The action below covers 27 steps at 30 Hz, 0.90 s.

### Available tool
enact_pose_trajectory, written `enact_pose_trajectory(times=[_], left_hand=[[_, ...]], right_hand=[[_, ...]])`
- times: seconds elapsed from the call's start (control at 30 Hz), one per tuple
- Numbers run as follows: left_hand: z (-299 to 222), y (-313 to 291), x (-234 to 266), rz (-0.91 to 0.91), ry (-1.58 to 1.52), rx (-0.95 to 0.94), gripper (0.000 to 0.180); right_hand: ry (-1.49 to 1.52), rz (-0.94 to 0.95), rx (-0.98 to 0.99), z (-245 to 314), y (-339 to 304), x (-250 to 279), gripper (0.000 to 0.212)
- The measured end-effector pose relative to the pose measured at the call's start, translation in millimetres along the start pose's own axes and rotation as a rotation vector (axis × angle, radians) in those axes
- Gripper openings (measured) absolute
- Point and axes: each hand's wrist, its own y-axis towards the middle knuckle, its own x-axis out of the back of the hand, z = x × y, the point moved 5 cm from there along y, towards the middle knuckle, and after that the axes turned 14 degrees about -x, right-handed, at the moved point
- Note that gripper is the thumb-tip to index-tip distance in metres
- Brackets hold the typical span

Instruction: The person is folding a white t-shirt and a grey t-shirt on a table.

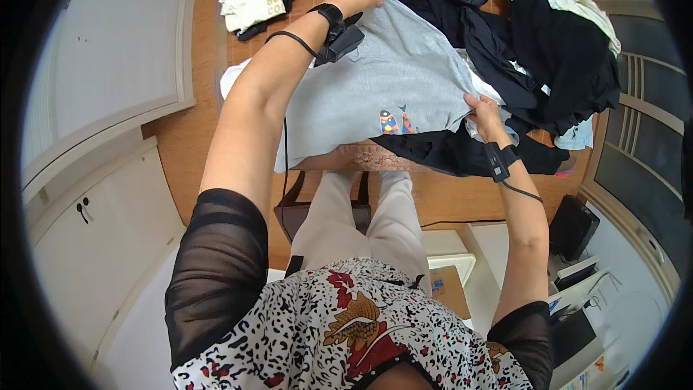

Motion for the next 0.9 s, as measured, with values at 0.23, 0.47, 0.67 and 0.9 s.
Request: enact_pose_trajectory(times=[0.23,0.47,0.67,0.9], left_hand=[[18.4,8.1,-24.4,-0.064,-0.061,0.167,0.024],[1.9,17.2,-21.0,-0.145,-0.102,0.037,0.022],[-82.6,2.9,-29.4,-0.280,0.031,-0.251,0.013],[-198.3,-58.8,-120.8,-0.068,-0.363,-0.001,0.030]], right_hand=[[-0.079,-0.060,0.008,3.7,44.6,17.5,0.017],[-0.703,-0.717,0.781,56.0,-3.4,-28.8,0.028],[0.017,0.309,0.175,38.0,47.5,-98.2,0.044],[0.703,0.337,-0.117,36.1,94.1,-45.0,0.046]])
